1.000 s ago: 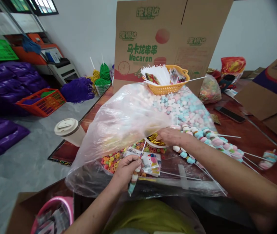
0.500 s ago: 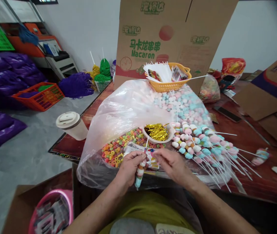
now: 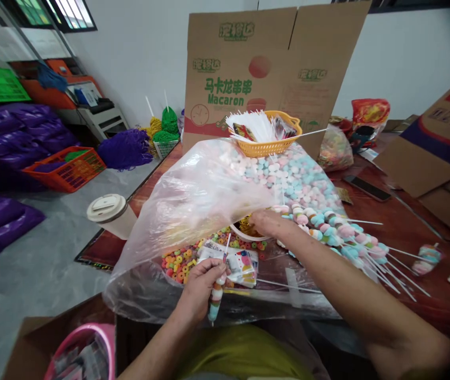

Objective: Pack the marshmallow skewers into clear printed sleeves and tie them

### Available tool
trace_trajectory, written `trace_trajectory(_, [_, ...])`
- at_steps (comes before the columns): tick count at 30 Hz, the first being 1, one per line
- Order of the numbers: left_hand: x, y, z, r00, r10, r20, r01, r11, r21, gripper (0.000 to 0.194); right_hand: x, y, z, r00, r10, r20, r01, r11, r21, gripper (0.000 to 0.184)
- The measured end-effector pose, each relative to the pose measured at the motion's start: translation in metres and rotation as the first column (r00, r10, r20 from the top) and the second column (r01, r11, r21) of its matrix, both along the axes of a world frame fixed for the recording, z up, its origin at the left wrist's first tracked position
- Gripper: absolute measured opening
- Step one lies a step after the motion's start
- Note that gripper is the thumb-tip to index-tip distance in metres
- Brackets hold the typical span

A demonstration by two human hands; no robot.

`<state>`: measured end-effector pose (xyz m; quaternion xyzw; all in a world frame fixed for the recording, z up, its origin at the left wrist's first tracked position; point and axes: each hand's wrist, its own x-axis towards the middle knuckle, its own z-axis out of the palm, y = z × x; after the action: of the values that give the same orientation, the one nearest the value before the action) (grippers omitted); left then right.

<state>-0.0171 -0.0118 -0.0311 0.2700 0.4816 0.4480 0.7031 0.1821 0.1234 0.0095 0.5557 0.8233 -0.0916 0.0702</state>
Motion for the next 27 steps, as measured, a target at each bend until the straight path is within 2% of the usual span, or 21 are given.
trace_trajectory(2, [-0.005,0.002,0.000,1.000,-0.002,-0.012,0.001,1.000,-0.017,0.028,0.001,0.005,-0.001,0.999,0.029,0.014,-0.029,0.999,-0.016,0.021])
trace_trajectory(6, [-0.004,0.006,-0.003,1.000,-0.011,0.005,0.011,1.000,-0.022,0.029,0.011,0.001,0.009,0.999,0.045,0.002,-0.045,0.999,0.022,0.025])
trace_trajectory(9, [0.001,0.007,-0.004,0.999,-0.021,0.035,0.022,1.000,-0.016,0.030,0.013,-0.006,0.013,1.000,0.003,-0.010,-0.002,0.998,0.070,0.027])
trace_trajectory(13, [0.001,0.005,-0.003,0.998,-0.066,0.020,0.066,0.998,0.010,0.030,0.011,-0.007,0.005,0.997,-0.067,-0.046,0.072,0.990,0.118,0.032])
trace_trajectory(17, [-0.004,0.001,-0.001,1.000,-0.017,0.016,0.017,1.000,0.022,0.029,0.014,-0.006,0.010,0.990,-0.124,-0.073,0.134,0.980,0.150,0.029])
trace_trajectory(19, [-0.004,0.000,0.000,1.000,-0.006,0.013,0.006,1.000,0.010,0.030,0.014,-0.016,0.019,0.986,-0.131,-0.100,0.147,0.973,0.176,0.028])
trace_trajectory(22, [-0.003,-0.001,0.002,1.000,0.016,0.027,-0.016,1.000,0.004,0.029,0.006,-0.055,0.029,0.976,-0.065,-0.206,0.099,0.982,0.159,0.028])
trace_trajectory(23, [-0.002,-0.001,0.003,1.000,0.018,0.026,-0.018,1.000,0.007,0.028,-0.001,-0.072,0.029,0.956,-0.016,-0.292,0.053,0.991,0.122,0.028])
trace_trajectory(25, [0.001,-0.001,0.004,1.000,0.017,0.013,-0.017,1.000,0.021,0.025,-0.016,-0.105,0.021,0.794,0.072,-0.604,-0.081,0.997,0.012,0.029])
trace_trajectory(27, [0.005,-0.002,0.005,1.000,0.005,0.010,-0.006,0.999,0.041,0.024,-0.033,-0.130,0.007,0.640,0.008,-0.769,-0.087,0.994,-0.062,0.030])
